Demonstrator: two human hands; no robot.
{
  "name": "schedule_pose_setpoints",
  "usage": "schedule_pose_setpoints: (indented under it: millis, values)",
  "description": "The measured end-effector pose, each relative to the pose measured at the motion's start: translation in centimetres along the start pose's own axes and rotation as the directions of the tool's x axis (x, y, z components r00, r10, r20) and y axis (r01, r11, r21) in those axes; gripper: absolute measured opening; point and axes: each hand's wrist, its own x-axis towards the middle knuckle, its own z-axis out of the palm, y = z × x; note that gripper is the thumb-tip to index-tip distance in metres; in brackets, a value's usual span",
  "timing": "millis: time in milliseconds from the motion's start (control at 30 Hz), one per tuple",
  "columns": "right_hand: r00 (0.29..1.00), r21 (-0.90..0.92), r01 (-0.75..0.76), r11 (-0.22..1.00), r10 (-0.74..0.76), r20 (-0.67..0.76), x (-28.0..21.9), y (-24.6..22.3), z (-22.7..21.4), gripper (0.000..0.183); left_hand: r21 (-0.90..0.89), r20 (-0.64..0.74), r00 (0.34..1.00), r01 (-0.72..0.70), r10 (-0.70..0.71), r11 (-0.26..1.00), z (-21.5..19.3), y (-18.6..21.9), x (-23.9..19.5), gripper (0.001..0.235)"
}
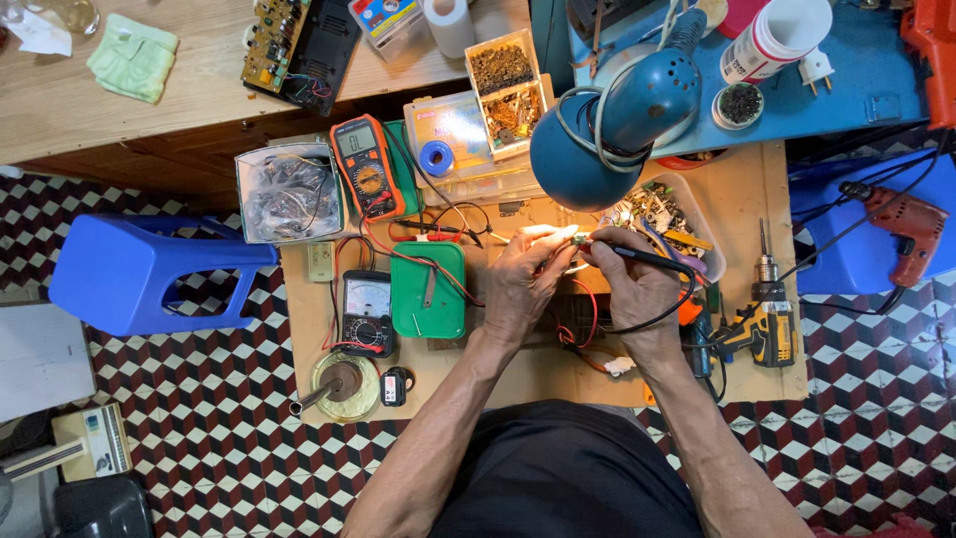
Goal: The person works at a cluttered electronics workbench, using a multimeter to test a small transformer and its wires. They then use a soldering iron to heat and reflow solder on the transformer's wire connections. The person repeatedly tests the connections with the multimeter and adjusts the wires by hand.
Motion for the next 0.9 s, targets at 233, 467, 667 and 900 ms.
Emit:
schedule_pose_setpoints:
  millis: [233,467,667,900]
  values:
    - [0.997,-0.034,0.074,0.997,-0.074,-0.003,0.3,0.2,0.5,0.023,-0.137,0.107,0.987,0.137,-0.123,0.981,-2.0,-0.7,-1.2,0.051]
    - [0.994,-0.122,0.110,0.986,-0.110,0.012,0.3,0.5,0.9,0.024,-0.410,0.266,0.860,0.510,-0.435,0.756,-2.7,-2.1,-1.5,0.043]
    - [0.989,-0.198,0.147,0.969,-0.145,0.026,-0.2,0.2,1.4,0.024,-0.532,0.262,0.740,0.646,-0.619,0.547,-3.9,-0.6,-0.9,0.042]
    - [0.981,-0.324,0.185,0.928,-0.191,0.014,-0.6,-0.2,1.6,0.023,-0.669,0.250,0.685,0.633,-0.684,0.390,-5.3,-0.6,-1.6,0.039]
